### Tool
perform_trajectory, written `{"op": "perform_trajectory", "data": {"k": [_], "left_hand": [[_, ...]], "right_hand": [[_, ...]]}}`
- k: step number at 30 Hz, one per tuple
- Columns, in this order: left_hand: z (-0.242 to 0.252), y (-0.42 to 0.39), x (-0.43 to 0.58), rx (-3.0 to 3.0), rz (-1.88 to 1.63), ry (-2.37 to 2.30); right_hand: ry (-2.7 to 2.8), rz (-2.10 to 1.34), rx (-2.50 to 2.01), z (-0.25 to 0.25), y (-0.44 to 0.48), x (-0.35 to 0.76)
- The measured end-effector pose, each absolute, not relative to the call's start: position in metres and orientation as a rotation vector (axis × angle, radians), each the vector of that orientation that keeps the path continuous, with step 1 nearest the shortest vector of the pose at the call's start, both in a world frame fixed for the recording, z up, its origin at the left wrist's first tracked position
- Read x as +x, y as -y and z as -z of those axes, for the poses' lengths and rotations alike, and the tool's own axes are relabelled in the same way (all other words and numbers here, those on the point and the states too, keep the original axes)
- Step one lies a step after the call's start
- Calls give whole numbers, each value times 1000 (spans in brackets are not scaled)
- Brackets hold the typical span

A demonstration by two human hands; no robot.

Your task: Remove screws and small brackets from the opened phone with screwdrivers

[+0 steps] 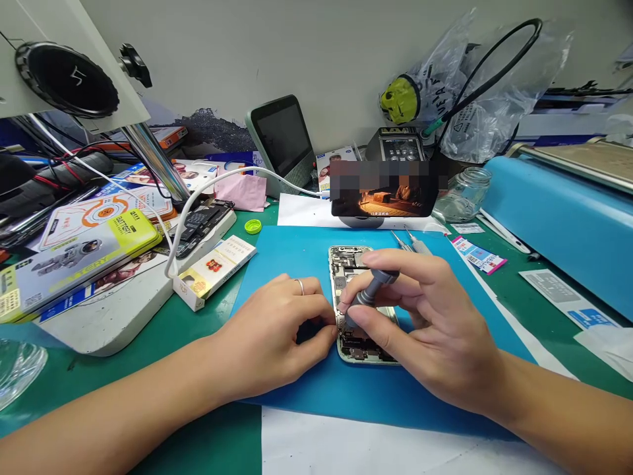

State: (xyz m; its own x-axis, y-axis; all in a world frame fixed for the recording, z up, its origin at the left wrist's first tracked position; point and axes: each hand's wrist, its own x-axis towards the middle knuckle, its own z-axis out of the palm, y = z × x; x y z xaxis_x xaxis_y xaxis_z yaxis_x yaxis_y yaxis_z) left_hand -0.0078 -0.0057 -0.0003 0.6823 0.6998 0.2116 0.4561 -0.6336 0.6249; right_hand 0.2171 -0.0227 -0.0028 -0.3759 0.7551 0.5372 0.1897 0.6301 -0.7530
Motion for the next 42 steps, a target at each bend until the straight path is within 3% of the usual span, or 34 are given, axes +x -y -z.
{"op": "perform_trajectory", "data": {"k": [32,42], "left_hand": [[0,6,-8,2337,-606,-731],[-9,-6,-26,2456,-787,-964]], "right_hand": [[1852,-642,-643,-2,28,214],[1690,-499,-686,-6,24,214]]}}
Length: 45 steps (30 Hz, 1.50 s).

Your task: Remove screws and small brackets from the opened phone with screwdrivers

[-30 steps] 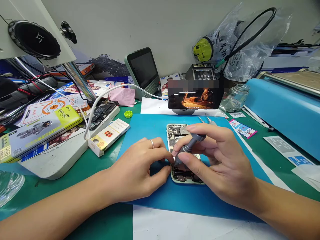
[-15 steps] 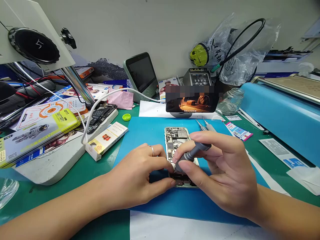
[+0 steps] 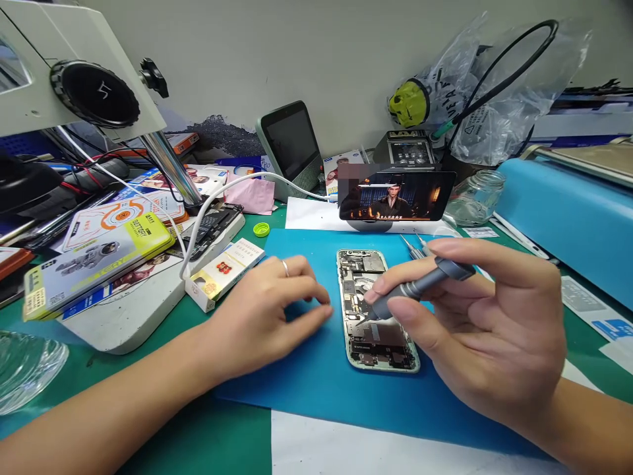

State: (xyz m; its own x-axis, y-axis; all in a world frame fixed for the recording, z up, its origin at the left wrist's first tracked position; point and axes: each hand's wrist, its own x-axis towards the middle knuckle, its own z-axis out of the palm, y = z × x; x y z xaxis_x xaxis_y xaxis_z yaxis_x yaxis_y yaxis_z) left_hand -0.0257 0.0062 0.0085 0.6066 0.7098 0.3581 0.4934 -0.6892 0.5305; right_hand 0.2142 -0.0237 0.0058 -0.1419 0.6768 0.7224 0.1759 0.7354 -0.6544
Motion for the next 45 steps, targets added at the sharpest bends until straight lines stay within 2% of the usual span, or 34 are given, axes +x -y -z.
{"op": "perform_trajectory", "data": {"k": [5,15,45], "left_hand": [[-5,-25,-39,2420,-776,-1158],[-2,-26,-35,2412,-682,-1097],[-1,-25,-33,2425,-723,-990]], "right_hand": [[1675,-548,-726,-4,17,213],[1691,-624,-976,-2,16,215],[1723,-634,-948,-1,17,214]]}}
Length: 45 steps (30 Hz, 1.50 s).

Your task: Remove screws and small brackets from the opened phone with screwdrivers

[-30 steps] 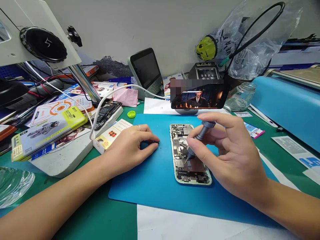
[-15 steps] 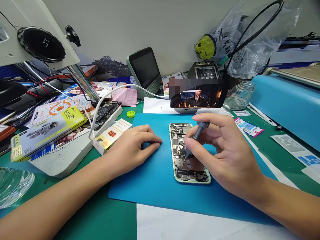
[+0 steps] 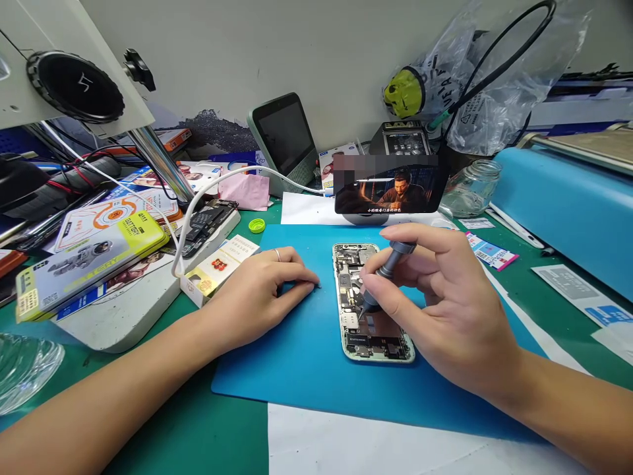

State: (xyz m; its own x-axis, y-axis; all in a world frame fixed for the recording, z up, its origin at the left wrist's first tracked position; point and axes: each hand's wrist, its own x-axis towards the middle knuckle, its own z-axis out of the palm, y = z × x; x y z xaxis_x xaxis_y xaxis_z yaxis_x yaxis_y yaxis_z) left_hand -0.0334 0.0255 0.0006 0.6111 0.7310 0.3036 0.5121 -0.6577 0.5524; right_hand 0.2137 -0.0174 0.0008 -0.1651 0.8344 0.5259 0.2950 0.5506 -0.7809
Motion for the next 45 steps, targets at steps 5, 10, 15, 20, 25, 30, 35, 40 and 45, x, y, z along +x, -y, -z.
{"op": "perform_trajectory", "data": {"k": [5,10,15,20,25,30,35,40,45], "left_hand": [[-4,-19,-29,2440,-777,-950],[-7,-5,-19,2472,-752,-816],[-6,2,-12,2466,-719,-795],[-3,2,-12,2435,-678,-831],[-1,3,-11,2419,-658,-838],[0,3,-9,2422,-681,-833],[0,4,-8,2425,-693,-815],[-2,4,-4,2424,-635,-817],[-2,3,-2,2438,-630,-803]], "right_hand": [[1696,-627,-895,-3,18,213],[1671,-633,-858,-3,21,211],[1722,-588,-885,0,18,214],[1778,-611,-974,2,16,215],[1744,-620,-947,2,18,215],[1730,-591,-890,2,17,216],[1738,-598,-818,3,18,215],[1742,-621,-779,2,21,212],[1744,-638,-739,2,21,212]]}}
